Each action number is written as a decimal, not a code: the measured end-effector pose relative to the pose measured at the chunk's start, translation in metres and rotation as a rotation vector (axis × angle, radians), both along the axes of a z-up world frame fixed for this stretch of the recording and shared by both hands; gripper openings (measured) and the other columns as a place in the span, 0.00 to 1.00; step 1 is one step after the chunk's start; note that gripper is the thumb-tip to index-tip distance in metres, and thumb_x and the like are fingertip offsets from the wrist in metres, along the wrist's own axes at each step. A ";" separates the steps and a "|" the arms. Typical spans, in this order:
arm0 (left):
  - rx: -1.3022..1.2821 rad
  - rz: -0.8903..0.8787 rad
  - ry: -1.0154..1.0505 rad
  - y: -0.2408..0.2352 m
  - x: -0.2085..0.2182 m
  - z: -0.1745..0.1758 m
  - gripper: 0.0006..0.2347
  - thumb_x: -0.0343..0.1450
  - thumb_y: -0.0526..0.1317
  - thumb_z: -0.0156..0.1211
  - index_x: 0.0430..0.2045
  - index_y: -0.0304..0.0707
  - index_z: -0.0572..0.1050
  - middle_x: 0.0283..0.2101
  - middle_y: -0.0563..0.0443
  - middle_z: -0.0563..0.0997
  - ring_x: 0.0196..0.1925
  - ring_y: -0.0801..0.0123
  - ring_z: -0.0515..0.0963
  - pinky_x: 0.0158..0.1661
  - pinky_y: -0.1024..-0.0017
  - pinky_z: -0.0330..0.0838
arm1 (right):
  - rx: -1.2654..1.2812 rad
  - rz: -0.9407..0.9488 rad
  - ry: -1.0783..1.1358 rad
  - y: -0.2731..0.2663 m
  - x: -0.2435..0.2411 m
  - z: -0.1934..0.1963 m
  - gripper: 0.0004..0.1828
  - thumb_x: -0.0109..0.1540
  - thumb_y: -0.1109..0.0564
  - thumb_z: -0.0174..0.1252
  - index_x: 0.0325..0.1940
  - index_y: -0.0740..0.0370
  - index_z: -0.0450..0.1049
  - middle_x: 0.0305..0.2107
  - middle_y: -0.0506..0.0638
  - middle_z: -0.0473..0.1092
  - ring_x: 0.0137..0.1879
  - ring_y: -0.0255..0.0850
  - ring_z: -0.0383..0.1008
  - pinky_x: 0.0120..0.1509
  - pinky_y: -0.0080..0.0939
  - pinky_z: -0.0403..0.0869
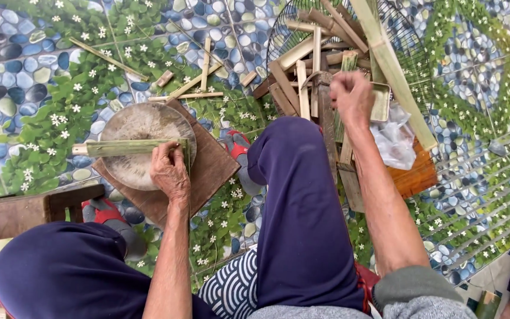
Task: The person assembles a bamboo stool by fitting bamboo strips into pre-made joints and securing them using a hammer on a wooden block.
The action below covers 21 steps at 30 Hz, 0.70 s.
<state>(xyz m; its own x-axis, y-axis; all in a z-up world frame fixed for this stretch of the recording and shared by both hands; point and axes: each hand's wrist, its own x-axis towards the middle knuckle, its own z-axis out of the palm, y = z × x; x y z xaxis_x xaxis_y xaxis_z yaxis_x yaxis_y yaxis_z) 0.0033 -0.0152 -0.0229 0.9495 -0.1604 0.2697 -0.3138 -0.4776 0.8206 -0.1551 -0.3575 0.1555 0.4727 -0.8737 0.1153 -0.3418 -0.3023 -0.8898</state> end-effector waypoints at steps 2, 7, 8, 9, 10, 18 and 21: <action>0.010 0.004 0.027 0.002 0.000 0.000 0.04 0.75 0.42 0.68 0.32 0.56 0.77 0.26 0.59 0.70 0.32 0.65 0.79 0.43 0.70 0.74 | -0.205 -0.048 0.667 -0.040 -0.020 -0.059 0.32 0.53 0.47 0.78 0.52 0.67 0.75 0.39 0.62 0.75 0.51 0.63 0.78 0.55 0.66 0.77; 0.009 0.004 0.040 0.013 -0.005 0.024 0.04 0.73 0.35 0.63 0.34 0.50 0.76 0.32 0.52 0.75 0.38 0.53 0.82 0.43 0.60 0.75 | -0.181 0.093 0.804 -0.072 -0.055 -0.162 0.32 0.55 0.52 0.76 0.55 0.72 0.72 0.45 0.72 0.74 0.58 0.68 0.74 0.62 0.68 0.72; -0.042 -0.008 0.049 -0.002 -0.002 0.031 0.03 0.73 0.36 0.61 0.34 0.51 0.76 0.32 0.51 0.75 0.39 0.51 0.82 0.43 0.58 0.75 | -0.280 0.089 0.777 -0.090 -0.056 -0.161 0.27 0.56 0.55 0.74 0.50 0.75 0.73 0.40 0.75 0.76 0.53 0.69 0.77 0.59 0.68 0.73; -0.036 0.019 0.040 0.004 -0.002 0.030 0.03 0.73 0.36 0.61 0.34 0.51 0.76 0.32 0.51 0.75 0.39 0.51 0.82 0.43 0.58 0.75 | -0.284 0.115 0.765 -0.078 -0.051 -0.162 0.27 0.56 0.55 0.74 0.50 0.75 0.73 0.40 0.75 0.76 0.53 0.69 0.77 0.59 0.68 0.73; -0.027 0.008 0.055 0.006 -0.003 0.028 0.03 0.73 0.37 0.61 0.34 0.52 0.75 0.33 0.53 0.75 0.40 0.54 0.82 0.44 0.60 0.76 | -0.235 0.037 0.735 -0.068 -0.052 -0.159 0.26 0.55 0.54 0.73 0.50 0.72 0.74 0.39 0.71 0.76 0.50 0.67 0.77 0.55 0.67 0.75; 0.066 0.067 -0.011 0.008 -0.003 0.008 0.05 0.71 0.35 0.65 0.34 0.53 0.78 0.38 0.63 0.79 0.33 0.68 0.81 0.27 0.68 0.68 | 0.377 -0.046 0.239 0.007 -0.012 0.030 0.20 0.67 0.62 0.62 0.61 0.57 0.65 0.38 0.44 0.72 0.22 0.26 0.69 0.20 0.23 0.71; 0.053 0.059 0.005 0.011 -0.005 0.011 0.05 0.71 0.35 0.64 0.33 0.53 0.77 0.37 0.63 0.78 0.32 0.67 0.80 0.27 0.67 0.66 | 0.593 0.081 -0.090 0.076 0.009 0.109 0.12 0.67 0.52 0.64 0.50 0.46 0.68 0.25 0.34 0.65 0.24 0.20 0.61 0.23 0.19 0.63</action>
<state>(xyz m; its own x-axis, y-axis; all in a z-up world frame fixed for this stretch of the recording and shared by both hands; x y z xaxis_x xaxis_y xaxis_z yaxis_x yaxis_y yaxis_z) -0.0015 -0.0047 -0.0122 0.9589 -0.1184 0.2578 -0.2802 -0.5376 0.7953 -0.1462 -0.2819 0.2643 0.5514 -0.7630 -0.3373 -0.2535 0.2319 -0.9391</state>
